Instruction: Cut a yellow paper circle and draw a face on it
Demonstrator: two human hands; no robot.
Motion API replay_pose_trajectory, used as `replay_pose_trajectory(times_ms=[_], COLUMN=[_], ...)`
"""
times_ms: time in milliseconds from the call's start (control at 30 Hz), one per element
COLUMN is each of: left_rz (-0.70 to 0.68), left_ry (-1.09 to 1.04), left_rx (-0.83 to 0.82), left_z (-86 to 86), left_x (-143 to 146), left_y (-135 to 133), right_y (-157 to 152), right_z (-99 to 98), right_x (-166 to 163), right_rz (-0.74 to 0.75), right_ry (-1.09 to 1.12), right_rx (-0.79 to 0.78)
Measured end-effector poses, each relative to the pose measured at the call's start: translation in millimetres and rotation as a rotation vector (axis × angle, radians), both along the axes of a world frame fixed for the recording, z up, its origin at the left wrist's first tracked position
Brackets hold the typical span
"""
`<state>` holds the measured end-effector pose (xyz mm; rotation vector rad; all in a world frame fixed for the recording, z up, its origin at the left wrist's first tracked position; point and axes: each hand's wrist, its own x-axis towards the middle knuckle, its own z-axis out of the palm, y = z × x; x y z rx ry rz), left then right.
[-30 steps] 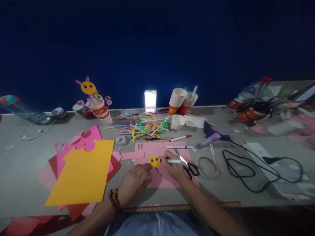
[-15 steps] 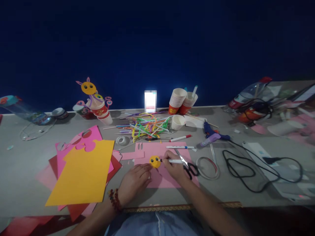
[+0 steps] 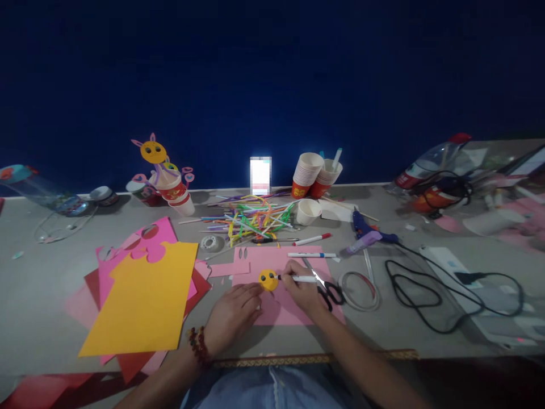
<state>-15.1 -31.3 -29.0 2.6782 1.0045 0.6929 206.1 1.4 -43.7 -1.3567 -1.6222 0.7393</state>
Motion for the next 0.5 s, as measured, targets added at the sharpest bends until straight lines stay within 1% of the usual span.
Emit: replay_pose_trajectory(times_ms=[167,500], left_rz=[-0.001,-0.002], left_ry=[0.003,0.009], left_rx=[-0.001,0.014], left_z=[-0.5,1.2], left_x=[-0.3,0.0], left_y=[-0.2,0.0], right_y=[-0.4,-0.3], right_z=[3.1,0.6], right_x=[-0.7,-0.5], right_rz=[-0.001,-0.005], right_ry=[-0.011,-0.008], right_rx=[-0.008,-0.003])
